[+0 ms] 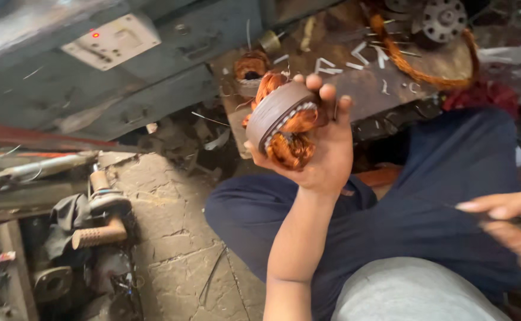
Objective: The person uses a pair of pliers to cut and remove copper windings from a motor stator. They pull out the loosened wires by hand and place the stator on a workbench.
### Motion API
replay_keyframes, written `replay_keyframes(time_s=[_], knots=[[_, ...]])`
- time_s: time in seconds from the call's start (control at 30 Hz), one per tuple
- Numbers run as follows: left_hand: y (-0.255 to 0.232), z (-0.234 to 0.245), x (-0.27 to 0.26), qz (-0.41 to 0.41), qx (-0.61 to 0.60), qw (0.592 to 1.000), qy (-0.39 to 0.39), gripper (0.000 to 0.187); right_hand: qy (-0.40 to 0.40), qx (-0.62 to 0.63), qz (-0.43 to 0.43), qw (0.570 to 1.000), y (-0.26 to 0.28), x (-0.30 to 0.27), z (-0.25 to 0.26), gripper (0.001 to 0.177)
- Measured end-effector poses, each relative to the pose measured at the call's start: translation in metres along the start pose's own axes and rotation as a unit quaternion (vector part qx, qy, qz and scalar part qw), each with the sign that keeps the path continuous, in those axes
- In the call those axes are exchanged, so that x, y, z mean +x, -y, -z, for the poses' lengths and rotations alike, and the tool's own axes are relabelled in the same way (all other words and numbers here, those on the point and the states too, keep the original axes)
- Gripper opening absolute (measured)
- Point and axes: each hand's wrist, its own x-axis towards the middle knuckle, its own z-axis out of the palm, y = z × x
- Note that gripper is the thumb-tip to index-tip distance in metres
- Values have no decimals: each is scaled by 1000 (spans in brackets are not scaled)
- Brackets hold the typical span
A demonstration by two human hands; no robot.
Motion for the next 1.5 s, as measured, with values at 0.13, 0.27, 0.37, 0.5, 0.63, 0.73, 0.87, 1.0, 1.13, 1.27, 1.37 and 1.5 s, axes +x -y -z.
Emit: replay_keyframes(time_s=[0.13,0.27,0.37,0.5,0.63,0.73,0.87,1.0,1.13,1.27,1.37,1.5], knots=[[-10,8,4,-14,32,998,53,91,50,-266,-127,954,-55,1,73,39],[-12,12,0,15,45,998,39,91,290,-579,-334,685,-57,31,55,51],[-9,9,-3,16,156,987,-27,97,339,-621,-338,620,-46,41,18,51],[-8,9,-8,60,144,981,-116,91,313,-724,-114,604,-21,38,-16,51],[7,11,-14,56,170,984,3,90,109,-628,145,757,55,75,-57,38],[22,21,-13,75,157,985,-15,93,5,-502,271,821,107,114,-105,21],[30,52,-21,108,184,972,-102,90,-44,-521,321,790,108,172,-151,23],[28,69,-23,130,171,974,-73,92,-51,-497,299,813,89,197,-160,21],[27,79,-21,116,185,968,-124,88,-60,-500,295,812,73,202,-156,10],[27,83,-24,131,191,964,-130,92,-82,-494,317,805,60,208,-158,17],[25,81,-25,129,228,955,-136,96,-66,-434,320,840,53,215,-157,19],[21,59,-15,93,276,951,-101,105,-46,-333,364,869,49,224,-156,16]])
